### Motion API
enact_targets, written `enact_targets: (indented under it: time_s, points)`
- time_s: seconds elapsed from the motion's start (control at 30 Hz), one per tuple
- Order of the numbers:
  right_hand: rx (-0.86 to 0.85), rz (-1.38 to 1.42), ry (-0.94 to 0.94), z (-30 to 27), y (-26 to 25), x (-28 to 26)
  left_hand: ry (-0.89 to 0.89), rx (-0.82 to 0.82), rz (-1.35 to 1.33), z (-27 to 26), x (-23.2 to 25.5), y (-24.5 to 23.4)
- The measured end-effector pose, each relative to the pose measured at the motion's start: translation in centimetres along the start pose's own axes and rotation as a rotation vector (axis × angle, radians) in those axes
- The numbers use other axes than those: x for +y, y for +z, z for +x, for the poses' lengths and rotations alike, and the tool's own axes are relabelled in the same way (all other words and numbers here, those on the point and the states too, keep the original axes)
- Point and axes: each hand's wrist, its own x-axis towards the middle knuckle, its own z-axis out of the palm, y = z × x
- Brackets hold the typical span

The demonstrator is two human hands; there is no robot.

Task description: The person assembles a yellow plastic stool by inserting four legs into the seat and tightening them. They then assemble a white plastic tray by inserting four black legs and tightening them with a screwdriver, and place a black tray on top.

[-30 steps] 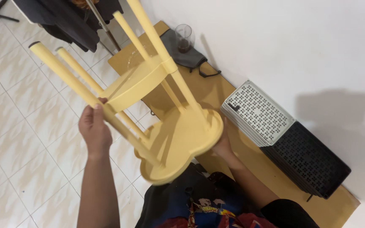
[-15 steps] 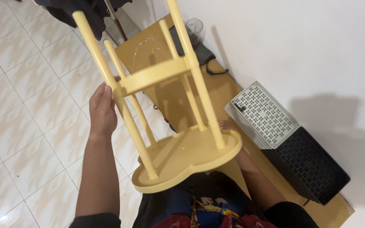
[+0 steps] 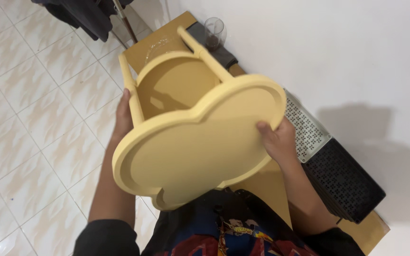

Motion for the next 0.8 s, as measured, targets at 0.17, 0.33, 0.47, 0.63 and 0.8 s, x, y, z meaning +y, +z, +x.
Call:
enact_targets:
  time_s: [0.17,0.33,0.47,0.63,0.8]
  points:
    - [0.077,-0.046,0.039,1.6,1.0,1.4,0.027,-0.066,-0.066,-1.1,-1.7,0.7]
    - [0.095,-0.107,-0.070,2.1,1.3,3.5,0.065,0.134,0.373,-4.2,-1.8,-0.9]
    - [0.111,-0.166,0.079,3.0,2.1,3.9,0.180,-0.016,0.168,-9.6,-3.2,-2.6]
    - [0.081,-0.058,-0.080,3.4,4.5,5.0,0.146,0.110,0.271,-15.9,-5.8,-2.3]
    - [-0.023,-0.020,0.034,3.9,8.1,6.2,0.151,0.615,0.672,-19.7,-7.3,0.5]
